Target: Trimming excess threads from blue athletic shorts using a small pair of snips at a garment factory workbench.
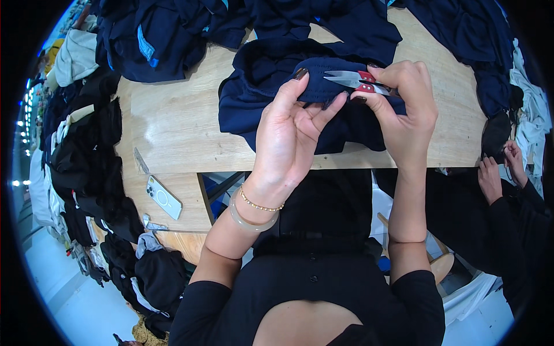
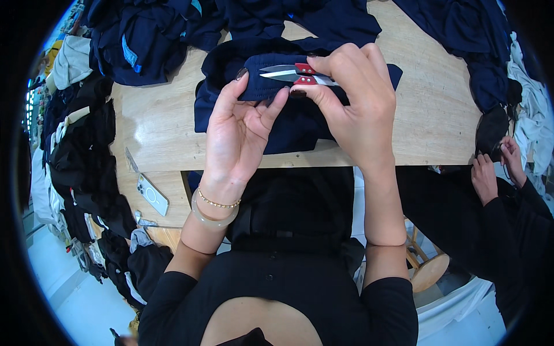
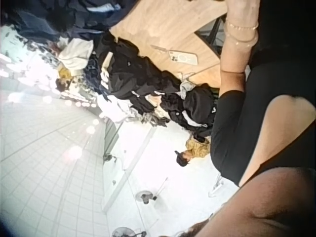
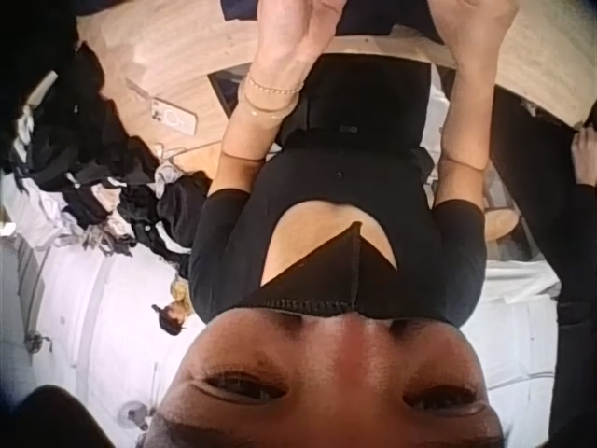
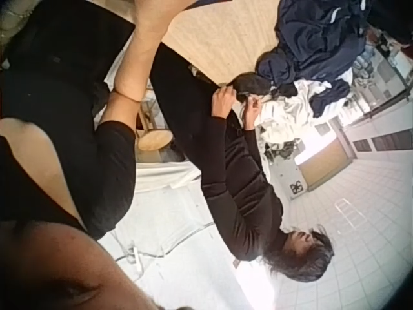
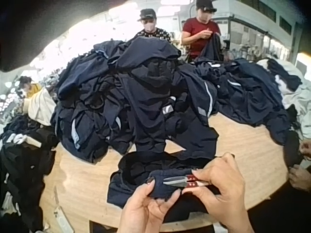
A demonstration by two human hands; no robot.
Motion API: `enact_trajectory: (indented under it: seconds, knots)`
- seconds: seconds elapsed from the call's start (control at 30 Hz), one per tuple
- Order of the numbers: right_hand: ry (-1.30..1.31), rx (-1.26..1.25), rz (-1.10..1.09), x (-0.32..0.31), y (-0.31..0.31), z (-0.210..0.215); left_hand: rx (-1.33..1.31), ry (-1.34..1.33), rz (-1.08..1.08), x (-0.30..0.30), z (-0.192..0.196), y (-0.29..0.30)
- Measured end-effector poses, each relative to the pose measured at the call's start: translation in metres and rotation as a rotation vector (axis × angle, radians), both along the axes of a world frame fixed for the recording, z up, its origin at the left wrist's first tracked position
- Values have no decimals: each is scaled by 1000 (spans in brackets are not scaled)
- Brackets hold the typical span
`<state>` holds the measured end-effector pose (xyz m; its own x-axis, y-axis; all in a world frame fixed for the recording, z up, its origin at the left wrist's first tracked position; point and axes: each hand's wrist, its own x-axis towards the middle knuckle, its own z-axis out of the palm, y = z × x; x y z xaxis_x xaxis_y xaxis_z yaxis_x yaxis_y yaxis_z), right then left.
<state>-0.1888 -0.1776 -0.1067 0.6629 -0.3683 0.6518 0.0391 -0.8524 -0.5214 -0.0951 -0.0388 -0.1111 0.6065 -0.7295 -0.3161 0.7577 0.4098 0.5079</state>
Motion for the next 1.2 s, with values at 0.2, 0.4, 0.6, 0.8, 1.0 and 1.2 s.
enact_trajectory:
  seconds: [0.2,0.4,0.6,0.8,1.0,1.2]
  knots:
    - [-410,904,136,-9,-20,-9,-62,-9,10,10,-9,4]
    - [-10,664,-49,-9,7,-15,-45,73,11,20,-21,5]
    - [-99,267,26,2,14,-40,-64,205,-46,23,-32,9]
    - [-469,1000,-15,-26,-22,-33,74,136,9,31,-47,18]
    - [-52,905,114,0,-2,-25,6,117,-63,31,-63,25]
    - [38,985,288,37,-11,-45,51,10,-63,27,-57,23]
